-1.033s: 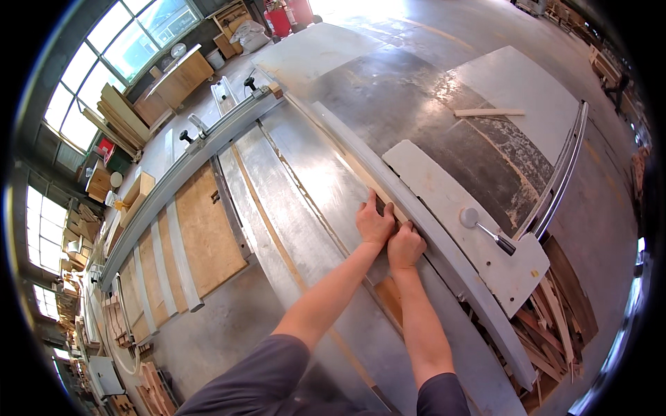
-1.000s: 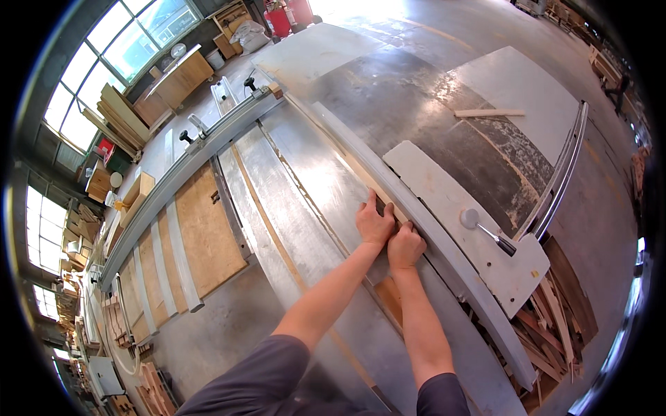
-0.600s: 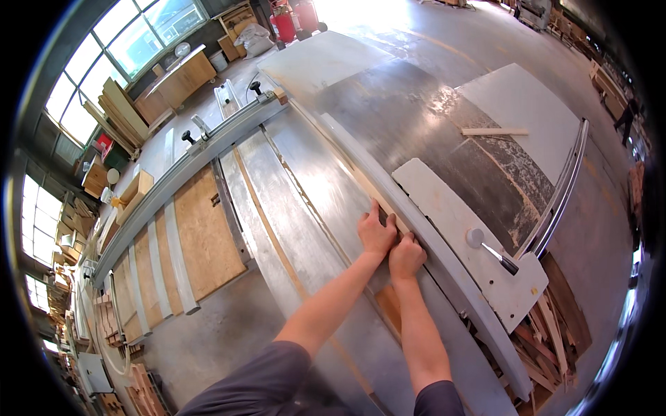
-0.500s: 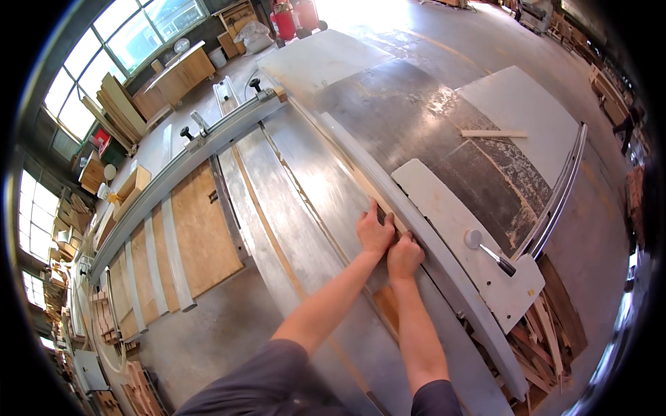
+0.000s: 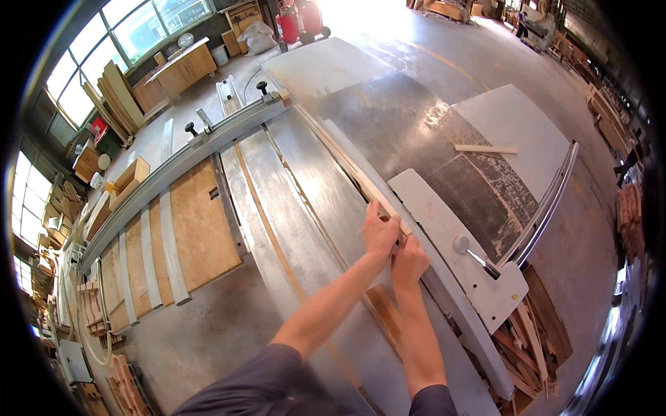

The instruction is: The person selects wooden planks from a bin and feeds them one by one through a table saw to trim their length. After cutting, the person places the trimmed pieces onto a metal table surface.

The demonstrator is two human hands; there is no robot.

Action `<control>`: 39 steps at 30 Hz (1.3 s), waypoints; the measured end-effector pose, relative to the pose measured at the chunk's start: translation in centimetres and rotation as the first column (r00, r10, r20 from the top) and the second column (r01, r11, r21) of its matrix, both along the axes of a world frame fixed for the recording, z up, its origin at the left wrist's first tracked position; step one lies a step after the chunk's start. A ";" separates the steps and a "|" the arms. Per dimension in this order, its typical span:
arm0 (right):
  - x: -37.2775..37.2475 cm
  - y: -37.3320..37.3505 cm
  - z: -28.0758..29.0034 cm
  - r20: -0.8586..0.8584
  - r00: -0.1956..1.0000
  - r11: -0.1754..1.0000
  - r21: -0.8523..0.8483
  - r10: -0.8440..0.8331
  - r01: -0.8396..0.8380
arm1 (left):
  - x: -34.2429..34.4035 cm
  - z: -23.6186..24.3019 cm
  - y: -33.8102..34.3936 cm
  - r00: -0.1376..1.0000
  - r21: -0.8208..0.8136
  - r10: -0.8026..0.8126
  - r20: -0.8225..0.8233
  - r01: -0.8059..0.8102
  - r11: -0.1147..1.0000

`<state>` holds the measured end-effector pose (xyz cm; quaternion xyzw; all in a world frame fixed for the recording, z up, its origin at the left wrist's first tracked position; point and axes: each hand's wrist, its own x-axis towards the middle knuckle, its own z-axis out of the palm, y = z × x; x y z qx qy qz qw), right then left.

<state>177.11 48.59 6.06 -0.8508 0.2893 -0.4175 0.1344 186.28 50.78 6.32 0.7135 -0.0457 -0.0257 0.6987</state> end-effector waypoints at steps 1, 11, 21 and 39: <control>0.2 0.2 2.1 0.031 0.999 1.000 -0.007 0.017 -0.017 | 0.4 0.7 -0.3 0.998 -0.103 0.056 0.016 -0.055 0.993; -12.7 -10.9 17.9 0.302 0.953 0.997 -0.070 0.034 -0.014 | -4.2 26.1 8.0 0.823 -0.611 -0.552 -0.138 0.367 0.701; -36.4 -25.6 -2.8 -0.804 0.593 0.824 0.364 0.043 0.434 | -13.2 11.5 32.8 0.996 -0.126 0.051 -0.074 -0.060 0.990; -32.3 -12.3 0.6 -0.461 0.805 0.905 0.009 -0.375 0.426 | -19.5 4.3 46.4 0.978 0.277 0.193 0.072 -0.206 0.939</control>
